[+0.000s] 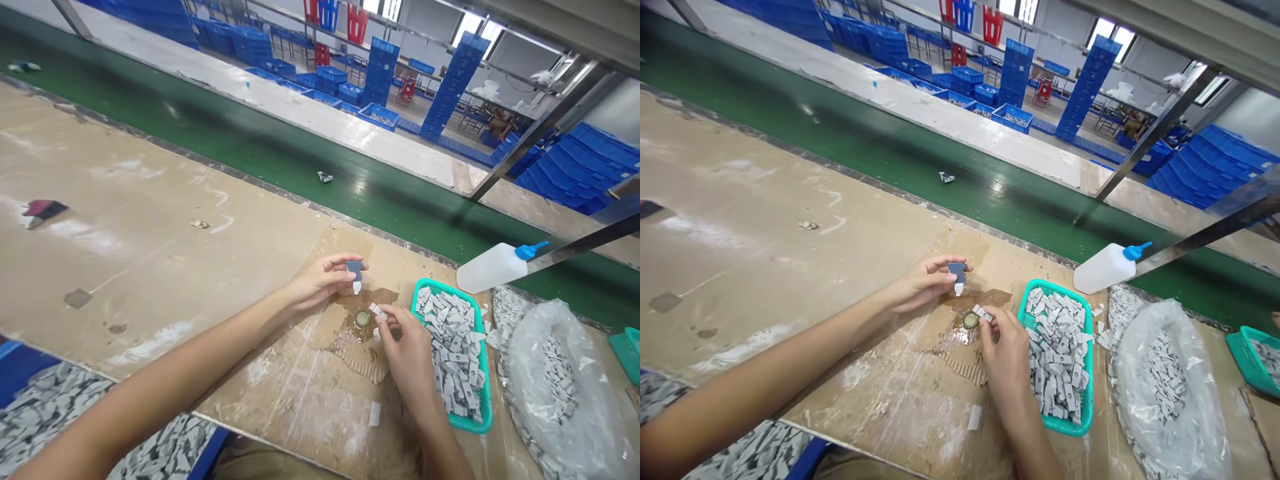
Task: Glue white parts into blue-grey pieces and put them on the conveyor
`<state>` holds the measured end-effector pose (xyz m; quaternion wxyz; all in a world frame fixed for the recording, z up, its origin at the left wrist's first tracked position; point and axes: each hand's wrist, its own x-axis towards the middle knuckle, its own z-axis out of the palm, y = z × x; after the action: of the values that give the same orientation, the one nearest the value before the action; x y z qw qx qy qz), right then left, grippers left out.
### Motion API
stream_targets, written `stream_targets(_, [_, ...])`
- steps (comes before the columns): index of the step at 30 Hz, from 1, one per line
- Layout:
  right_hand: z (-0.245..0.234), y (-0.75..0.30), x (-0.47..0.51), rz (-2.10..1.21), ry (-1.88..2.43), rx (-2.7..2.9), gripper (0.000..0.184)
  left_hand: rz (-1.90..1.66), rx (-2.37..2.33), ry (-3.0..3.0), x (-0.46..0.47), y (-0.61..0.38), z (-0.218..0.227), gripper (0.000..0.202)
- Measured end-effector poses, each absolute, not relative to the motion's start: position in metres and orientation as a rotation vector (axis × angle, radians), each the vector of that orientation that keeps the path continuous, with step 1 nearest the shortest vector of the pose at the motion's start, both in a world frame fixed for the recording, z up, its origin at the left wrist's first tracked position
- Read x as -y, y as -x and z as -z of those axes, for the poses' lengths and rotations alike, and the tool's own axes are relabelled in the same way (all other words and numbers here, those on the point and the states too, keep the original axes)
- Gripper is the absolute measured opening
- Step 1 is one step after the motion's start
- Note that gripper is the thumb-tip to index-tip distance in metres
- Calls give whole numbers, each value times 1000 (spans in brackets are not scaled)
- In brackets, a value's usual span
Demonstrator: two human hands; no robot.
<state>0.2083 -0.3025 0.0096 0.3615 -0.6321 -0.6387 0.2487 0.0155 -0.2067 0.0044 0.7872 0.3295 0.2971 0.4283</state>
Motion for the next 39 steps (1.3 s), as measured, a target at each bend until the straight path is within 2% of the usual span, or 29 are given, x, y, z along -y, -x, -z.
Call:
stream_targets(9, [-6,-204,307,-603,1627,1721,22,-902,-608,-661,203,-14,9,54])
stream_targets(18, [3,-205,304,-549,1599,1747,22,-977,-753,-642,208,-20,-7,27])
stream_targets(31, [-3,-206,298,-635,1679,1716,22,-942,-769,-726,210,-20,-7,57])
stream_targets(35, [-1,-208,296,-670,1709,1712,25,-975,-713,-775,210,-19,0,54])
stream_targets(39, [0,-208,301,-530,1686,1892,25,-972,-660,-737,208,-18,5,49])
